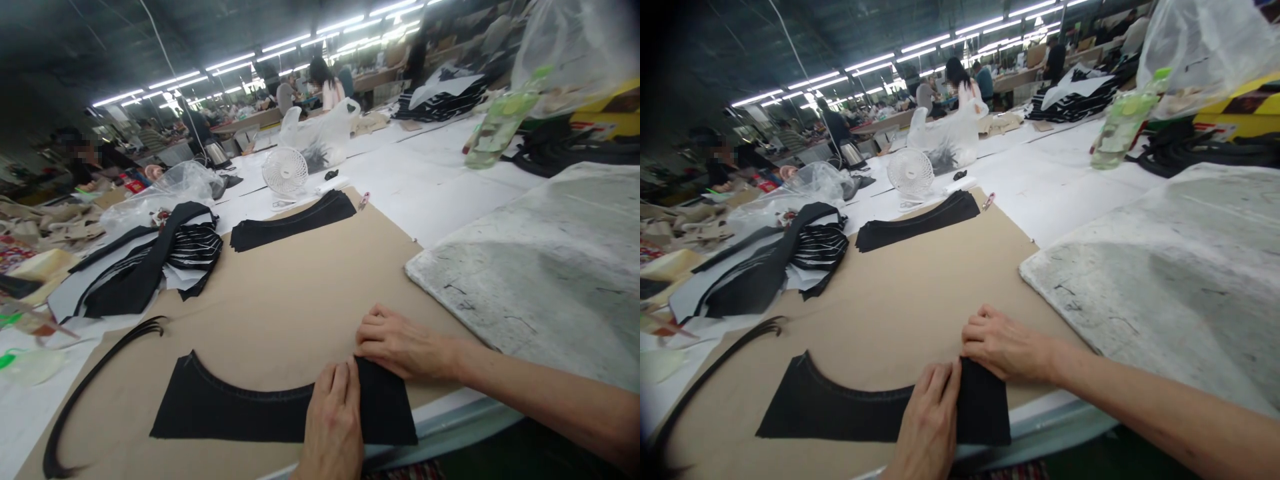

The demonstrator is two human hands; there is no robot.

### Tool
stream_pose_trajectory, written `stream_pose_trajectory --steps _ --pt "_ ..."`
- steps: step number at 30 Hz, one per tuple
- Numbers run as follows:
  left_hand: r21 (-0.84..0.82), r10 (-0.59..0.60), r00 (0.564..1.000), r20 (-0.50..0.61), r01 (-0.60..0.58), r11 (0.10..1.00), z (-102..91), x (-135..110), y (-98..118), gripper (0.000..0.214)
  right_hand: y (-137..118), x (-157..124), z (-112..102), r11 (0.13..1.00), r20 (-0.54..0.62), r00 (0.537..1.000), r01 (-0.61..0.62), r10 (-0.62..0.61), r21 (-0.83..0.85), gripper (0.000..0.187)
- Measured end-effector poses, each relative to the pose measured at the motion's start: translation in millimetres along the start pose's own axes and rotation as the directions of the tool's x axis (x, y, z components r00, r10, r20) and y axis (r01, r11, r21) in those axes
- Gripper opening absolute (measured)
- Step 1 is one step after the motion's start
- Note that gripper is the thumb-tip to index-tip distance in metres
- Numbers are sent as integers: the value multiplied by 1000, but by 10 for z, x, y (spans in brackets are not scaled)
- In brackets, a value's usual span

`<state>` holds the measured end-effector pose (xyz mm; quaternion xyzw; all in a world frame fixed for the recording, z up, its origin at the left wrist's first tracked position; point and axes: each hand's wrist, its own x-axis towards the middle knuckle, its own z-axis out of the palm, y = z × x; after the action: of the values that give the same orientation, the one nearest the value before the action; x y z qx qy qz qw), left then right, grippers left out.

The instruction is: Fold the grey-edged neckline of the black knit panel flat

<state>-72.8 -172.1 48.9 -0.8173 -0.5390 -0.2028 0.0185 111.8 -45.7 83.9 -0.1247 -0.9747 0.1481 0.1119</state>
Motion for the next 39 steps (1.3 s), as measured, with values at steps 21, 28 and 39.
stream_pose_trajectory --steps 21,28,39 --pt "-394 -304 915 264 390 832 -128 411 28 56 24 -76 -103 984 11 988 -156 156 85 16" --pt "-389 -236 930 283 336 858 -134 430 44 53 86 -83 -107 993 20 994 -111 110 38 9" --pt "55 13 992 128 -20 998 134 98 41 64 112 -207 33 994 -93 996 1 -11 -109 25"
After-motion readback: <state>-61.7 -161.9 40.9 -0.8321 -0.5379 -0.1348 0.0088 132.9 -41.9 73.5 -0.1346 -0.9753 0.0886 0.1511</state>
